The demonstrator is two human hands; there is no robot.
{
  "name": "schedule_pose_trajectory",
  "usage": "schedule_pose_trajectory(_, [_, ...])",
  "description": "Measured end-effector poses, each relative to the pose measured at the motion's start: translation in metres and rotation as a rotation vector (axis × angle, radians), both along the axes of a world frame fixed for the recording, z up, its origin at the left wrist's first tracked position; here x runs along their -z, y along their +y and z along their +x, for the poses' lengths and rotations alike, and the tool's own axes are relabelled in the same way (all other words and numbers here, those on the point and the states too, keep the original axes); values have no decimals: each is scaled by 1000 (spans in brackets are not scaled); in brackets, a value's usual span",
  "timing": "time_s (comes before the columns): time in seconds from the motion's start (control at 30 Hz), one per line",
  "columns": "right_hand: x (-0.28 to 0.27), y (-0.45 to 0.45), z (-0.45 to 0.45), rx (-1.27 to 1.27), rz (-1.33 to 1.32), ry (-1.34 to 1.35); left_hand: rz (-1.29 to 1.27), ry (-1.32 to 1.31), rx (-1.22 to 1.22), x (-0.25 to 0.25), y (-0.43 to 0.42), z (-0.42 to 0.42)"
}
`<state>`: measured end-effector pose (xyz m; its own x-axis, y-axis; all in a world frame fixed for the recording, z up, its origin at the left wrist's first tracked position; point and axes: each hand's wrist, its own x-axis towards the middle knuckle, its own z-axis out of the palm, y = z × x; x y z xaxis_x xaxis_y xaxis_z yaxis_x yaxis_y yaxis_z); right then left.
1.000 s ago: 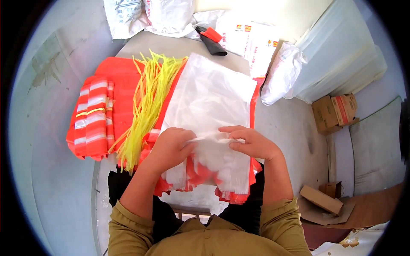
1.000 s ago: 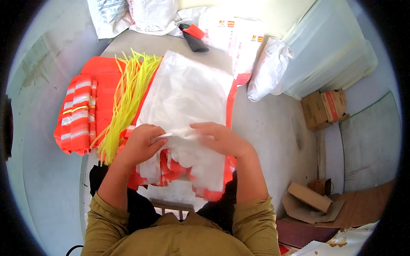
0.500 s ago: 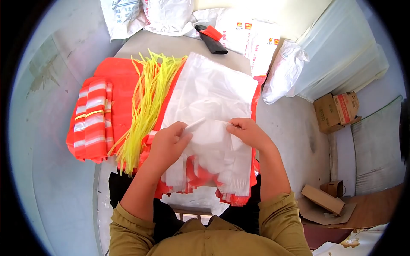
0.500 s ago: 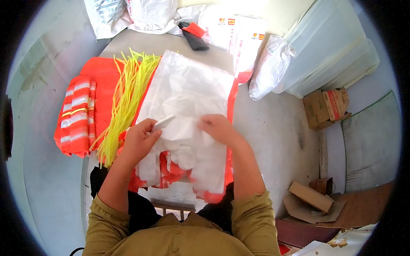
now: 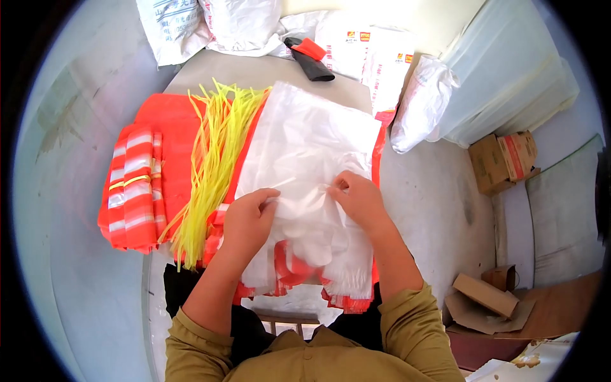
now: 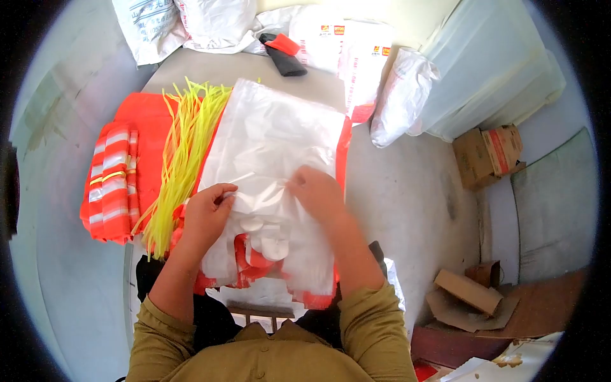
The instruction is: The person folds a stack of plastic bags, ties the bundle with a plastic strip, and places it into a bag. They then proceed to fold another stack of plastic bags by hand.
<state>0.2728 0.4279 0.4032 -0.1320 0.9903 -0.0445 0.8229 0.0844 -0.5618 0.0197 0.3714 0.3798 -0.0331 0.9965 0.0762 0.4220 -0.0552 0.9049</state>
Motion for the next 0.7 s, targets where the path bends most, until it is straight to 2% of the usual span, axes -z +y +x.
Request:
schedule_pose_trajectory(0.1, [9,-17,12,-26,466,-19,25,26,-21,2,1,2])
schedule_pose_trajectory(0.2, [-3,-47,32,-299,467,-154,35,11,-41,6,0,2])
schedule_pose_trajectory(0.3, [-7,-70,35,-442,465,-179,39,-14,-47,6,0,3])
schedule_pose_trajectory(0.37, [3,-74,40,-392,442,-167,44,-43,-33,7,0,2])
schedule_pose_trajectory(0.47, [13,-71,43,-352,410,-141,75,122,45,-4,-3,-2])
schedule_pose_trajectory(0.7, [1,-68,45,-313,407,-164,310,283,161,-8,-5,-10])
